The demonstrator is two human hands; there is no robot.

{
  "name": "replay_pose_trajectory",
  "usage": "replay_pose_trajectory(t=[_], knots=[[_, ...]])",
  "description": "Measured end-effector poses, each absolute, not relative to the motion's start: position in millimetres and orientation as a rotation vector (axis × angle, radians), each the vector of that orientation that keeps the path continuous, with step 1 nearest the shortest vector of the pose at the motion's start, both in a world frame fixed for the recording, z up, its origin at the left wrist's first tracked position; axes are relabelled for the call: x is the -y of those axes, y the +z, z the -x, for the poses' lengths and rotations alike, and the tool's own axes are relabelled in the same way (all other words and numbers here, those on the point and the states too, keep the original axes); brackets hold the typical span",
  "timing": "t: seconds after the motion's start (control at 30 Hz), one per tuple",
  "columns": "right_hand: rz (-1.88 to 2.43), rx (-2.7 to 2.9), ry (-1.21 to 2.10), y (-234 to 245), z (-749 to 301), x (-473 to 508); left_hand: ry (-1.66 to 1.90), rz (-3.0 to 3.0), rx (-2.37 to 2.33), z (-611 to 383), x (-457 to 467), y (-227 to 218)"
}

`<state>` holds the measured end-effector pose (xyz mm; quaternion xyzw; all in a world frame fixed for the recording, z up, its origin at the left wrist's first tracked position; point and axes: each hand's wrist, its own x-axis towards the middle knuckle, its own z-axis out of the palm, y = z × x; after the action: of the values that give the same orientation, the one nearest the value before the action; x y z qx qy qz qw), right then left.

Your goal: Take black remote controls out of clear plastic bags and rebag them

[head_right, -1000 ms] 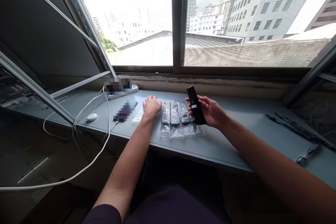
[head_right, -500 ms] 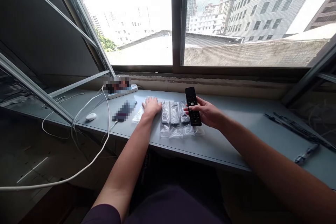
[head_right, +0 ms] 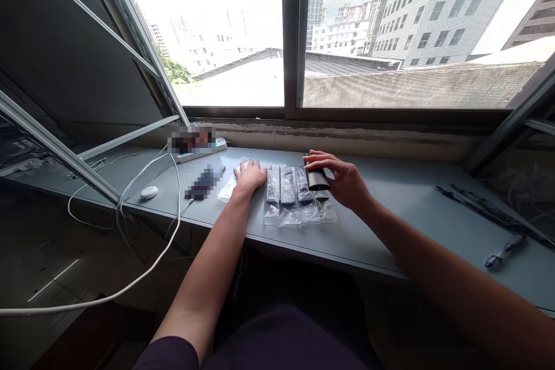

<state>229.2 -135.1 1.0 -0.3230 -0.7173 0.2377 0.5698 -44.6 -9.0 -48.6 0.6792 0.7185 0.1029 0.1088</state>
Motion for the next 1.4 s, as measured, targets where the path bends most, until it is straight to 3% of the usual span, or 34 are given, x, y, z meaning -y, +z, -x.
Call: replay_pose_trajectory(t=[0.2, 0.4, 0.67, 1.13, 1.4], knots=[[0.805, 1.69, 0.543, -5.2, -229.7, 132.1, 0.258, -1.986, -2.119, 43.7, 12.1, -44.3], [1.214, 1.563, 0.58, -17.6, -245.2, 119.7, 0.252, -1.973, -2.118, 43.9, 15.3, -40.0], [1.761, 1.768, 0.249, -47.6, -279.9, 84.4, 0.275, -1.946, -2.134, 44.0, 14.4, -40.4], [1.686, 2.027, 0.044, -62.3, -294.0, 79.6, 0.776, -2.203, -1.901, 36.3, 12.5, -40.8], [1.752, 2.034, -0.052, -52.9, -287.1, 87.9, 0.855, -2.294, -1.734, 36.5, 6.7, -43.7]])
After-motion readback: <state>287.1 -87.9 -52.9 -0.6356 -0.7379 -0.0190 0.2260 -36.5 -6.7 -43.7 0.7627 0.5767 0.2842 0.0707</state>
